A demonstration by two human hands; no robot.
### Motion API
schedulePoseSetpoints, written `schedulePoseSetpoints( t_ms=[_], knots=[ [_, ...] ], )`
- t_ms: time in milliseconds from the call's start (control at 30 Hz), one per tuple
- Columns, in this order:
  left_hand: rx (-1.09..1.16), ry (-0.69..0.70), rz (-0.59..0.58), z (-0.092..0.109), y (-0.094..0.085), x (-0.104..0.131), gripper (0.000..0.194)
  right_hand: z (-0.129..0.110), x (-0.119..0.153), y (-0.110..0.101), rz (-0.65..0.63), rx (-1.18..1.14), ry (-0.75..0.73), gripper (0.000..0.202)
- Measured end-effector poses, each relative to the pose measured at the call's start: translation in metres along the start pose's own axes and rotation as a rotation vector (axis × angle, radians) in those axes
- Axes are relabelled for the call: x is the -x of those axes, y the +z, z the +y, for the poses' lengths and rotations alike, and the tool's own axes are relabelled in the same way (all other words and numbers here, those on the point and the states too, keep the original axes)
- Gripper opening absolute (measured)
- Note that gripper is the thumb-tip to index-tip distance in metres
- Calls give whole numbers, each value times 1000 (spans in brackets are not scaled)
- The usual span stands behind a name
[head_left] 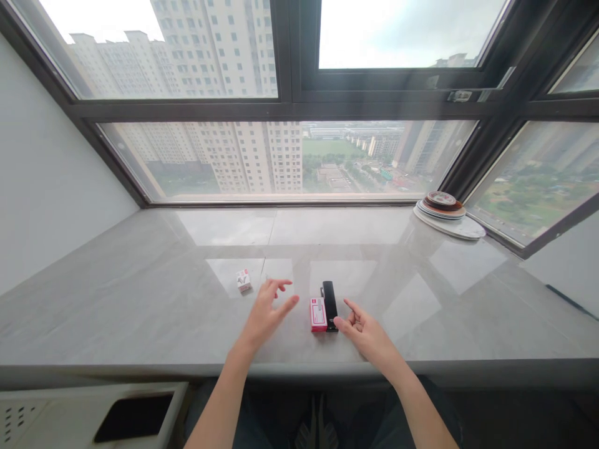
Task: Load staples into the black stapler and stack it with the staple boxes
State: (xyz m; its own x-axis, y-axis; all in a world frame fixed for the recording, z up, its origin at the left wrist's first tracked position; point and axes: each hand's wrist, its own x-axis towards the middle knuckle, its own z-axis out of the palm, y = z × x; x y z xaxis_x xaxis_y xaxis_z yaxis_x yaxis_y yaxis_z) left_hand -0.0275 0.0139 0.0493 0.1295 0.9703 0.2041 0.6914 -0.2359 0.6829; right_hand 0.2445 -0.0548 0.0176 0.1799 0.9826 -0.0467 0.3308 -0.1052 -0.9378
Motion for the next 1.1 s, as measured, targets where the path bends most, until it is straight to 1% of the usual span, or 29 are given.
schedulePoseSetpoints(
  t_ms=[33, 67, 100, 133, 167, 200, 233, 300, 367, 433, 500, 567, 633, 800, 900, 967, 1033, 1100],
  knots=[
    [-35, -88, 80, -14, -13, -6, 46, 1, 4, -2, -64, 5, 20, 87],
    [-90, -213, 181, -29, -26, -12, 50, 1, 6, -3, -127, 20, 34, 94],
    [-141, -323, 250, -42, -38, -19, 52, 1, 8, -3, -167, 49, 33, 99],
    [-163, -367, 262, -53, -47, -25, 52, 0, 9, -2, -179, 89, 24, 100],
    [-178, -389, 251, -61, -52, -31, 52, -1, 9, 0, -179, 132, 10, 99],
    [-182, -386, 219, -65, -53, -36, 50, -3, 8, 2, -176, 171, -9, 97],
    [-178, -362, 176, -66, -49, -40, 49, -5, 6, 5, -175, 201, -33, 93],
    [-160, -293, 85, -55, -30, -46, 46, -11, 1, 10, -176, 219, -84, 79],
    [-136, -218, 6, -36, -3, -48, 47, -16, -3, 14, -175, 211, -120, 67],
    [-113, -145, -65, -15, 23, -47, 46, -19, -6, 17, -171, 222, -127, 62],
    [-93, -77, -126, 4, 42, -42, 44, -20, -7, 18, -176, 261, -125, 63],
    [-75, -31, -172, 18, 53, -36, 44, -21, -7, 18, -189, 289, -136, 62],
    [-67, -17, -193, 26, 60, -30, 47, -22, -7, 17, -206, 299, -153, 60],
    [-76, -56, -162, 34, 73, -17, 53, -27, -10, 13, -254, 282, -172, 59],
    [-74, -99, -143, 38, 86, -16, 62, -26, -14, 3, -290, 220, -198, 56],
    [-65, -134, -143, 45, 99, -19, 68, -22, -18, -9, -297, 215, -201, 53],
    [-49, -154, -158, 58, 116, -25, 72, -15, -23, -26, -295, 224, -185, 50],
    [-22, -153, -189, 75, 137, -33, 74, -7, -28, -46, -292, 218, -152, 45]
  ],
)
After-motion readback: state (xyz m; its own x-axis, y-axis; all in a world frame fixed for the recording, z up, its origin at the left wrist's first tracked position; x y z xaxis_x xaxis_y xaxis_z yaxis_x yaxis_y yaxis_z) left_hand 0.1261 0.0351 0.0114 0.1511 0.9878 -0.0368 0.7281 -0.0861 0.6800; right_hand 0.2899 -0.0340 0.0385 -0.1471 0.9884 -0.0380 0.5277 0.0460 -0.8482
